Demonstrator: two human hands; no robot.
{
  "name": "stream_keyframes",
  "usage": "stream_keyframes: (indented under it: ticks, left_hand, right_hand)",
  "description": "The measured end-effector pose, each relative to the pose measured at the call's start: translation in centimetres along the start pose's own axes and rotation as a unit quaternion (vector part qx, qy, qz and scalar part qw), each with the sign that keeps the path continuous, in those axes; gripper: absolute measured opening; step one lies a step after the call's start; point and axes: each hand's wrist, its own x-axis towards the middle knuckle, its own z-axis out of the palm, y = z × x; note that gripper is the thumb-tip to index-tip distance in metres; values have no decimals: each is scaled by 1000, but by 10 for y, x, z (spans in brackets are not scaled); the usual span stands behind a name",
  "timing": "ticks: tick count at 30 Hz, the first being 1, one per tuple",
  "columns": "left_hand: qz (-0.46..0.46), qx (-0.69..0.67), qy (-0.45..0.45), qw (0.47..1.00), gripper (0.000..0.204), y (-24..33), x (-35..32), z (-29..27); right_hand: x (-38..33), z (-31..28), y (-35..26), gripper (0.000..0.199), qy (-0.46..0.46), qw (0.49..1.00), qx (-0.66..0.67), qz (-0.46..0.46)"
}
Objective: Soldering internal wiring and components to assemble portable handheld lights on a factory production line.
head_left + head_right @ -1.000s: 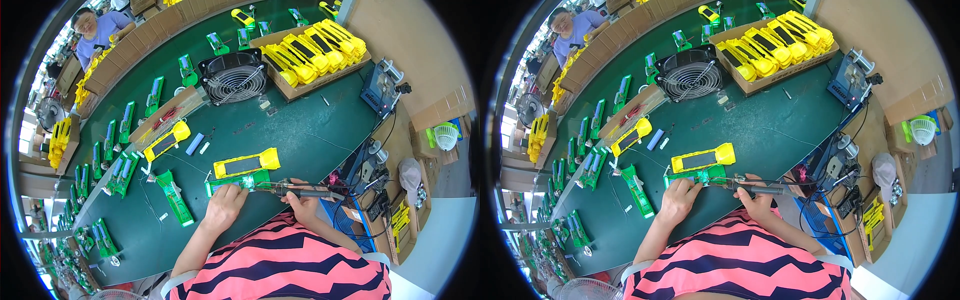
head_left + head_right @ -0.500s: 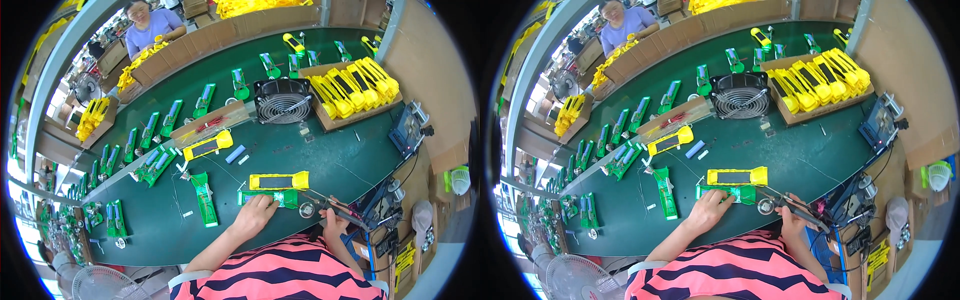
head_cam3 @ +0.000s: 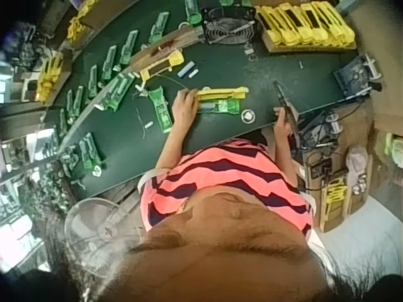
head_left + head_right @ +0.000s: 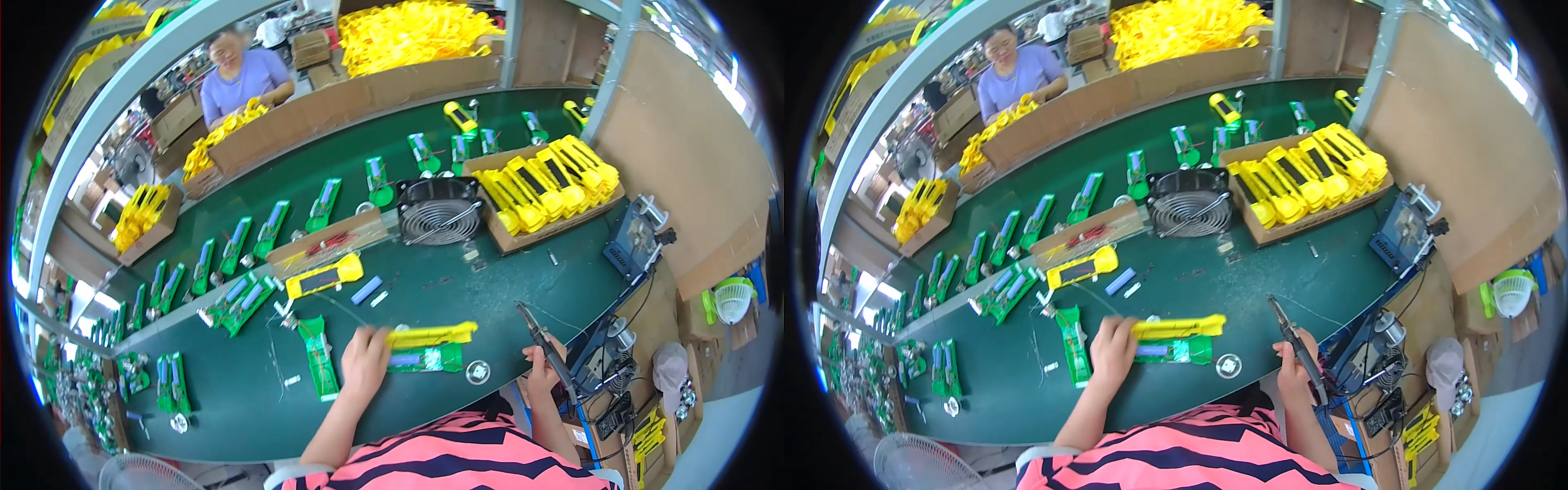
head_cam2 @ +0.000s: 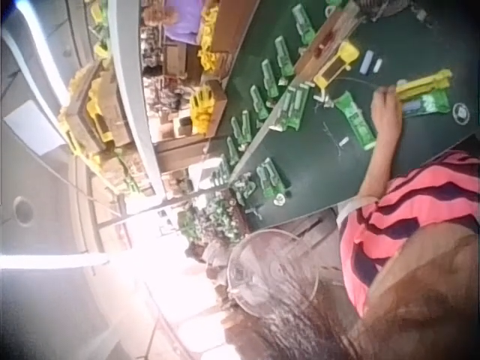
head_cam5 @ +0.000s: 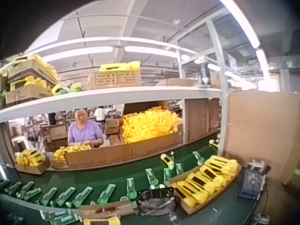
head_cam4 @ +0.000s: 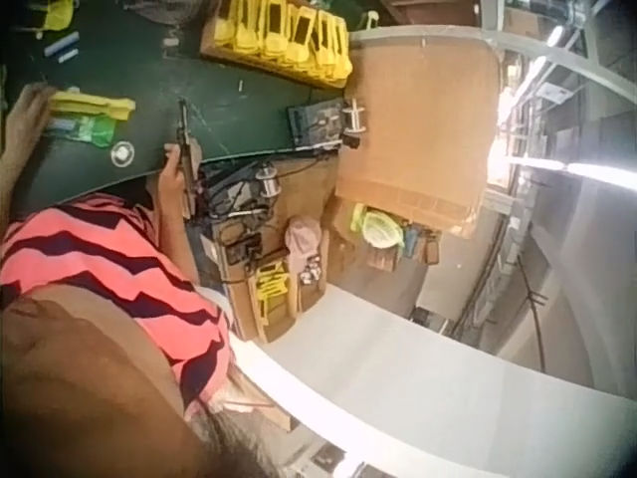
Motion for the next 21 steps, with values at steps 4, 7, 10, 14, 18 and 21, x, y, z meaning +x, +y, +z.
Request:
stream_keyframes:
  ticks: [4, 7, 10, 14, 18, 21]
  left_hand:
    - [109, -76, -6, 991, 38, -2, -50, -3]
    - [159, -72, -91, 980, 44, 8, -31, -4]
    - [185, -104, -127, 969, 43, -7, -13, 3]
    - [287, -188, -202, 917, 44, -37, 11, -6]
    - [235, -139, -255, 928, 19, -34, 74, -62]
    - [158, -98, -34, 982, 56, -53, 120, -63]
  right_hand:
    - [10, -2, 20, 19, 5, 999, -47, -15]
    - [15, -5, 36, 20, 4, 996, -86, -35]
    - [13, -5, 43, 23, -5, 991, -116, -66]
    - [8, 1, 39, 22, 13, 998, -67, 2]
    - [8, 8, 23, 20, 20, 994, -60, 86]
    - [17, 6, 25, 20, -5, 984, -160, -77]
